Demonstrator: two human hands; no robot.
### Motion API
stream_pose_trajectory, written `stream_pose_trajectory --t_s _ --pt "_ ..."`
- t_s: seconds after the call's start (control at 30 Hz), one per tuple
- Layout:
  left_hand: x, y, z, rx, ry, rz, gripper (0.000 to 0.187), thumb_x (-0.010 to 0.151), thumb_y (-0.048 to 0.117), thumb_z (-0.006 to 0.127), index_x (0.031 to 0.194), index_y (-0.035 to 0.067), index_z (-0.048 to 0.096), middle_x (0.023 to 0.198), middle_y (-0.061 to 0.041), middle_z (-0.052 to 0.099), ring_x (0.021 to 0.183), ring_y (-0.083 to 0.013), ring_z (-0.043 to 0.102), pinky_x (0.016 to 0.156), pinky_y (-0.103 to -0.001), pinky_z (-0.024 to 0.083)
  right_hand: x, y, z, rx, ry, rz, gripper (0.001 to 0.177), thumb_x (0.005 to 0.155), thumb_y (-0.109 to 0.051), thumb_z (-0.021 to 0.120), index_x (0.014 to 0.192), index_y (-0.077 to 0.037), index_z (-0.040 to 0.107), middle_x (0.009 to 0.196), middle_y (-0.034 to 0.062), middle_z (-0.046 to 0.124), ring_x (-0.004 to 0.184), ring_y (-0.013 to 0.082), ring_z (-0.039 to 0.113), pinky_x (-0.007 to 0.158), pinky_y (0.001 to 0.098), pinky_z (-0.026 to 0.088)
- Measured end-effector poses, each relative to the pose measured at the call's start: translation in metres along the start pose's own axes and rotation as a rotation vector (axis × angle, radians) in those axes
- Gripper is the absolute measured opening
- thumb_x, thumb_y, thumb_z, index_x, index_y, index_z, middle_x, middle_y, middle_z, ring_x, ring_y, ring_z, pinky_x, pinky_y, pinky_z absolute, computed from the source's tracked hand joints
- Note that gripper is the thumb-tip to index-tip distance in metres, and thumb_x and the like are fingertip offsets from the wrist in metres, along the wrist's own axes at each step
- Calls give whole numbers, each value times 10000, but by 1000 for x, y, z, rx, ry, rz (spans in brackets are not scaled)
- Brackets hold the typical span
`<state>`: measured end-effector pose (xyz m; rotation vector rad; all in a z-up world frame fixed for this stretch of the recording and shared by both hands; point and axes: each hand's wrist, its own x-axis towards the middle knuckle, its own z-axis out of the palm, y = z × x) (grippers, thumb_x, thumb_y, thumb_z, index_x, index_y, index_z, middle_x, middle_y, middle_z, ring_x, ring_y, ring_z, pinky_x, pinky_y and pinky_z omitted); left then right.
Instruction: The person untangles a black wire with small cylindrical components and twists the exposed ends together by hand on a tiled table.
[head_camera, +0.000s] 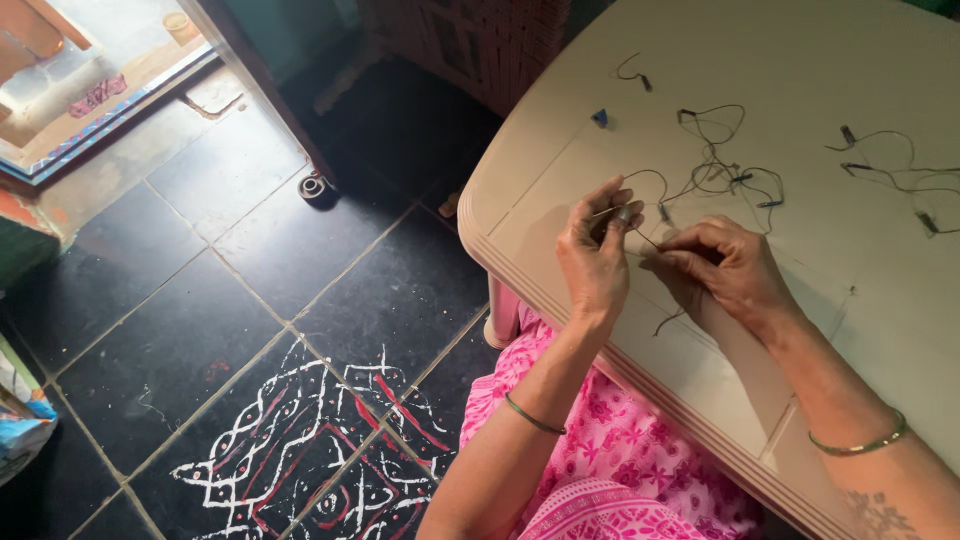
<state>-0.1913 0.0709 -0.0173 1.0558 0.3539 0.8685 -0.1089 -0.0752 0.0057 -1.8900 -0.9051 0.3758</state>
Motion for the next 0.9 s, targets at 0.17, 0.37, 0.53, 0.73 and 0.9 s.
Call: stream_pose_trajectory --t_s 0.17,0.37,0.53,0.73,0.9 --pt "1 -2 -1 -41 20 32 315 1006 -146 519 1287 -52 623 1154 -150 680 1067 -216 707 959 -355 630 -7 -13 6 -218 49 -85 120 919 -97 735 1025 -50 767 934 31 705 913 130 641 769 288 557" --pt "3 -3 -4 -120 60 14 306 1010 -149 518 1280 -60 631 1129 -154 680 1034 -219 704 932 -353 633 -22 -16 1 -219 89 -23 129 935 -91 712 1057 -58 740 978 26 692 881 113 658 746 276 555" --pt "5 -9 -6 -194 58 1 308 999 -155 520 1277 -74 626 1132 -149 679 1024 -223 703 909 -360 624 -28 -2 -16 -212 152 39 108 965 -93 706 1059 -49 738 959 27 686 812 106 626 694 271 534" --pt "9 -19 -11 -237 30 57 318 995 -159 521 1283 -82 628 1127 -155 675 1008 -239 705 897 -372 606 -28 22 -41 -185 219 -67 98 978 -96 711 1042 -23 722 960 28 674 845 93 611 743 254 506" --pt "9 -17 -10 -203 32 14 329 973 -166 508 1264 -78 633 1119 -152 676 1006 -240 709 896 -380 617 -32 28 -64 -188 248 9 119 949 -123 720 1011 -23 709 962 20 674 826 86 626 711 252 528"
